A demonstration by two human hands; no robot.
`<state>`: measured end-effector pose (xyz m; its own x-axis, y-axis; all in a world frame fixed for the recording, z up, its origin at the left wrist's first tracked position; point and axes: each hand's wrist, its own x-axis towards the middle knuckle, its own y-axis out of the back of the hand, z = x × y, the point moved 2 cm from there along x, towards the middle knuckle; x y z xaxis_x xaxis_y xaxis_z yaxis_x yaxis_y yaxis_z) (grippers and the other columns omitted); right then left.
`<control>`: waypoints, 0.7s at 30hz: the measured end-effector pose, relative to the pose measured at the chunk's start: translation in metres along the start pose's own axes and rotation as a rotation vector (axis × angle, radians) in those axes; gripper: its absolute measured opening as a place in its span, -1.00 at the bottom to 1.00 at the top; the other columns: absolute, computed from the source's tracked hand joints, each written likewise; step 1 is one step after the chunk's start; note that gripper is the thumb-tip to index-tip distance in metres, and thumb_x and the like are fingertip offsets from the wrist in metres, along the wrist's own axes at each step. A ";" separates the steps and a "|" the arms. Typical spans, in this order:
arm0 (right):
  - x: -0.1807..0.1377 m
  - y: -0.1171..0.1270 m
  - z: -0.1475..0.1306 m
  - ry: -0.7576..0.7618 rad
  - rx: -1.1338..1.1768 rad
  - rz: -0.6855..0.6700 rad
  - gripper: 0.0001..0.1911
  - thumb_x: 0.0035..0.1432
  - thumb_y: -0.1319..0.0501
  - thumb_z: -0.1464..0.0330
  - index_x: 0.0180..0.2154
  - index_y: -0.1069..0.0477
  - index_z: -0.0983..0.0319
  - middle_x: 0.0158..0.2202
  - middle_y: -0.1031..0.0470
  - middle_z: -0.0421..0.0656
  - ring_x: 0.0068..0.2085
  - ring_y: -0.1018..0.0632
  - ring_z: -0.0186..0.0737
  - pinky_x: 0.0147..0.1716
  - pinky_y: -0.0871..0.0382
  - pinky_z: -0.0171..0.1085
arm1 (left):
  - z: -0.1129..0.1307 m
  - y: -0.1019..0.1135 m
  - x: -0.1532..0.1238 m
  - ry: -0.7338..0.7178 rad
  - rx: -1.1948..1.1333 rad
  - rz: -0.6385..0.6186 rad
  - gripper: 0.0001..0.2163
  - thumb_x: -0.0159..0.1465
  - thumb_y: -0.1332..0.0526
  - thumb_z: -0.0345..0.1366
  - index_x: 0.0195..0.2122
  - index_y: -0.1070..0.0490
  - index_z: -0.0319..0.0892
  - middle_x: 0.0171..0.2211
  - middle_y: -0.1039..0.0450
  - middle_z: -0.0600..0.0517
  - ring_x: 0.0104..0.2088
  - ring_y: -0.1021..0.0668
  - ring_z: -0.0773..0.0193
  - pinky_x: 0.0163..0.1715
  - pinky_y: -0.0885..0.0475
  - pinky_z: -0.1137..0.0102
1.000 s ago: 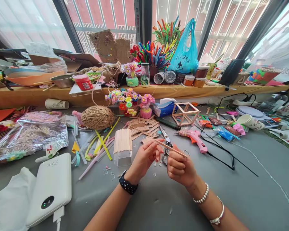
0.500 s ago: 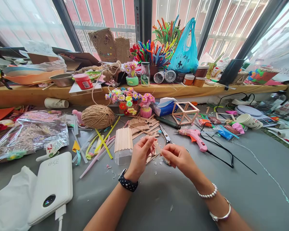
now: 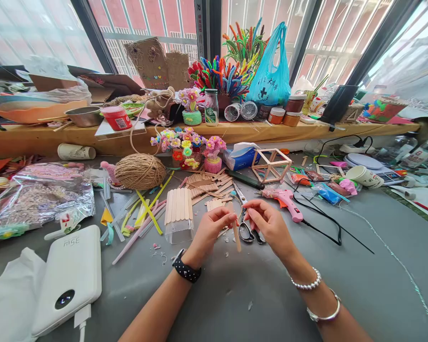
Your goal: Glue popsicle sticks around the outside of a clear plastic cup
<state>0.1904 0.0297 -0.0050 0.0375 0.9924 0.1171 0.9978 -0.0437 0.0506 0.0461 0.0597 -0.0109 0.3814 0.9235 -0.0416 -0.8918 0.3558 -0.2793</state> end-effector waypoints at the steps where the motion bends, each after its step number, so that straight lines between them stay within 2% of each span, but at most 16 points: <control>1: 0.000 0.000 -0.001 -0.009 0.030 -0.014 -0.79 0.10 -0.13 0.26 -0.26 -0.36 0.25 -0.47 -0.40 -0.21 -0.53 -0.35 -0.41 -0.55 -0.22 -0.38 | 0.001 -0.001 -0.001 0.000 0.027 -0.002 -0.76 -0.04 -0.32 -0.15 -0.61 -0.42 -0.23 -0.61 -0.38 0.08 -0.50 -0.36 0.37 -0.40 -0.26 0.47; 8: -0.001 -0.003 -0.001 -0.032 0.157 -0.056 -0.76 0.03 -0.21 0.23 -0.29 -0.48 0.24 -0.45 -0.43 -0.18 -0.50 -0.35 -0.39 -0.54 -0.23 -0.38 | 0.002 -0.002 -0.001 -0.027 0.133 0.021 -0.77 -0.04 -0.31 -0.12 -0.58 -0.45 -0.21 -0.60 -0.41 0.07 -0.49 -0.40 0.32 -0.38 -0.30 0.44; 14: -0.001 -0.001 -0.003 -0.009 0.119 -0.019 -0.79 0.01 -0.23 0.22 -0.40 -0.48 0.24 -0.51 -0.38 -0.22 -0.53 -0.30 -0.43 -0.55 -0.20 -0.39 | 0.004 -0.003 -0.002 -0.052 0.252 -0.018 -0.77 0.01 -0.27 -0.15 -0.61 -0.43 -0.21 -0.61 -0.36 0.08 -0.51 -0.36 0.35 -0.44 -0.26 0.48; 21: -0.001 0.000 -0.006 -0.028 0.078 -0.035 -0.79 0.00 -0.23 0.22 -0.46 -0.48 0.24 -0.54 -0.36 -0.25 -0.55 -0.32 -0.43 -0.54 -0.19 -0.38 | 0.005 -0.004 -0.003 -0.082 0.333 -0.043 -0.77 0.05 -0.24 -0.15 -0.60 -0.43 -0.21 -0.61 -0.37 0.06 -0.52 -0.36 0.33 -0.46 -0.23 0.47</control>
<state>0.1900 0.0280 0.0012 0.0034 0.9960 0.0892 0.9997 -0.0013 -0.0237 0.0474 0.0568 -0.0045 0.4114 0.9104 0.0444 -0.9111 0.4093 0.0495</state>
